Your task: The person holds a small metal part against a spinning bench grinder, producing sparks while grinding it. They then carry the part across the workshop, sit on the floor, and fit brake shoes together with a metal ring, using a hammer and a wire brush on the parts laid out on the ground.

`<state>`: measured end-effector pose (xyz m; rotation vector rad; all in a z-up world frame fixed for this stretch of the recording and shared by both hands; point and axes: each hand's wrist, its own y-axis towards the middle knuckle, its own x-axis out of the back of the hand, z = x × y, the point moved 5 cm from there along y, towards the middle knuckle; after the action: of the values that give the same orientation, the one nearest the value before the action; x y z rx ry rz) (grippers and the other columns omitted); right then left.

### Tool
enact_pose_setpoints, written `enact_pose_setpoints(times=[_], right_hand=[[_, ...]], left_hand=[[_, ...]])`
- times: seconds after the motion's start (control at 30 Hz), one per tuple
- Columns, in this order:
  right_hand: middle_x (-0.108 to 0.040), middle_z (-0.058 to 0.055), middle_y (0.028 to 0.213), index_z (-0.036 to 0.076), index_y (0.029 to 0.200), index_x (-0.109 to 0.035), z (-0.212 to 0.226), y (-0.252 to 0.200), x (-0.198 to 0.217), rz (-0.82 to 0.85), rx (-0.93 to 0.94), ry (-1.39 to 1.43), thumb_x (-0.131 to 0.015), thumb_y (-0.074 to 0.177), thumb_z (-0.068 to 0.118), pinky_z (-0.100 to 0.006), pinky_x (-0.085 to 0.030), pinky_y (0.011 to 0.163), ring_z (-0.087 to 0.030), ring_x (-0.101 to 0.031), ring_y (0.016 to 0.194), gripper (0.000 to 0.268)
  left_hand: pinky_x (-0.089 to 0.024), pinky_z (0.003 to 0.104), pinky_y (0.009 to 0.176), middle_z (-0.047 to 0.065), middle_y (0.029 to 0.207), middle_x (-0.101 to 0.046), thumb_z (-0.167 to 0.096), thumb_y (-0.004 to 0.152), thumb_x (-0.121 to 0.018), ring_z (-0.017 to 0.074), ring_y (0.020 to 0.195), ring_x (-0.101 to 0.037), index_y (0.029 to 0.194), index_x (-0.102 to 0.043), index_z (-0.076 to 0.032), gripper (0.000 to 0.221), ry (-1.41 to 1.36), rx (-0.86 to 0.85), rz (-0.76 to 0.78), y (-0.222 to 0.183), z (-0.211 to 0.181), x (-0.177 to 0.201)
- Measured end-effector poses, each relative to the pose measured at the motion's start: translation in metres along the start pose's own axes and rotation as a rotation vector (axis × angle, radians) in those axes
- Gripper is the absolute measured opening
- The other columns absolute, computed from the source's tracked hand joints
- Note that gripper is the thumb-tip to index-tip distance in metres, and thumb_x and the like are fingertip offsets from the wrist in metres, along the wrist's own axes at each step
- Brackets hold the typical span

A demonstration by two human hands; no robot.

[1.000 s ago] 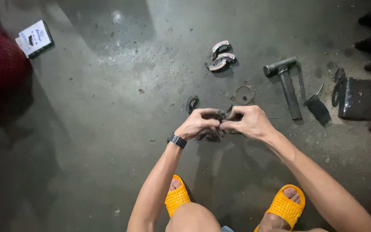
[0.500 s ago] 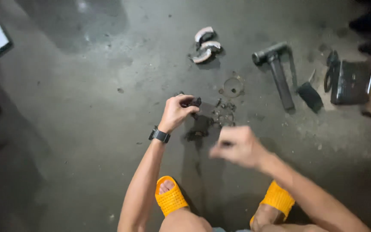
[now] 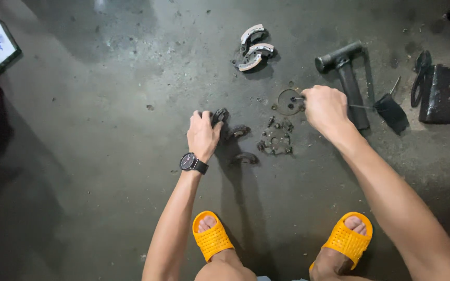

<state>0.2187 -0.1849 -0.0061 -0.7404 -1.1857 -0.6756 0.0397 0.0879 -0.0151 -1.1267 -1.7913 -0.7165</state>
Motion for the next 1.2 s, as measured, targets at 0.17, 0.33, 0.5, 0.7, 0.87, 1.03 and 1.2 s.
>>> enact_pose_setpoints(times=[0.17, 0.33, 0.5, 0.7, 0.87, 1.03, 1.2], right_hand=[[-0.076, -0.015, 0.092, 0.013, 0.122, -0.073, -0.017, -0.025, -0.004, 0.205, -0.207, 0.192, -0.060, 0.104, 0.017, -0.044, -0.058, 0.069, -0.031, -0.072, 0.073, 0.022], [-0.076, -0.019, 0.091, 0.010, 0.106, -0.081, 0.032, -0.054, 0.069, 0.039, -0.125, 0.358, -0.074, 0.089, 0.017, -0.046, -0.056, 0.076, -0.038, -0.072, 0.085, 0.019], [-0.076, -0.015, 0.095, 0.006, 0.106, -0.077, 0.071, -0.065, 0.093, -0.077, 0.098, 0.635, -0.075, 0.088, 0.016, -0.037, -0.057, 0.072, -0.028, -0.076, 0.082, 0.020], [-0.073, -0.012, 0.091, 0.004, 0.101, -0.075, 0.117, -0.080, 0.119, -0.218, 0.307, 0.616, -0.074, 0.089, 0.013, -0.037, -0.055, 0.070, -0.029, -0.072, 0.079, 0.015], [-0.070, -0.012, 0.087, 0.006, 0.099, -0.075, 0.123, -0.084, 0.111, -0.239, 0.372, 0.524, -0.075, 0.089, 0.014, -0.041, -0.055, 0.068, -0.033, -0.069, 0.077, 0.013], [-0.071, -0.011, 0.092, 0.006, 0.100, -0.074, 0.119, -0.085, 0.113, -0.255, 0.406, 0.521, -0.073, 0.089, 0.014, -0.040, -0.055, 0.069, -0.032, -0.070, 0.079, 0.013], [-0.072, -0.011, 0.088, 0.004, 0.098, -0.075, 0.120, -0.087, 0.108, -0.171, 0.385, 0.461, -0.075, 0.088, 0.015, -0.039, -0.055, 0.068, -0.029, -0.070, 0.076, 0.015]], left_hand=[[-0.052, 0.052, 0.080, 0.022, 0.111, -0.056, -0.024, 0.083, -0.081, 0.0415, 0.105, -0.057, 0.110, -0.058, 0.000, 0.042, -0.025, 0.014, 0.054, 0.001, -0.001, -0.017], [-0.057, 0.042, 0.088, 0.020, 0.111, -0.066, -0.021, 0.089, -0.078, 0.0337, 0.102, -0.068, 0.114, -0.063, 0.002, 0.036, -0.243, 0.065, 0.014, 0.007, -0.014, -0.013], [-0.057, 0.035, 0.090, 0.013, 0.122, -0.070, -0.014, 0.097, -0.069, 0.0210, 0.102, -0.069, 0.136, -0.060, 0.005, 0.045, -1.300, 0.271, 0.326, -0.014, -0.031, -0.016], [-0.057, 0.035, 0.096, 0.009, 0.130, -0.066, -0.009, 0.102, -0.062, 0.0175, 0.112, -0.067, 0.143, -0.056, 0.005, 0.043, -1.714, 0.245, 0.526, -0.029, -0.052, -0.009], [-0.057, 0.036, 0.097, 0.011, 0.131, -0.066, -0.007, 0.102, -0.062, 0.0191, 0.115, -0.066, 0.142, -0.057, 0.004, 0.042, -1.729, 0.219, 0.555, -0.033, -0.058, -0.011], [-0.058, 0.036, 0.096, 0.012, 0.135, -0.066, -0.006, 0.101, -0.061, 0.0196, 0.118, -0.066, 0.137, -0.057, 0.001, 0.037, -1.682, 0.188, 0.585, -0.035, -0.075, 0.012], [-0.061, 0.035, 0.091, 0.011, 0.129, -0.068, -0.005, 0.095, -0.068, 0.0183, 0.111, -0.069, 0.131, -0.057, -0.001, 0.038, -1.596, 0.204, 0.614, -0.037, -0.069, 0.002]])
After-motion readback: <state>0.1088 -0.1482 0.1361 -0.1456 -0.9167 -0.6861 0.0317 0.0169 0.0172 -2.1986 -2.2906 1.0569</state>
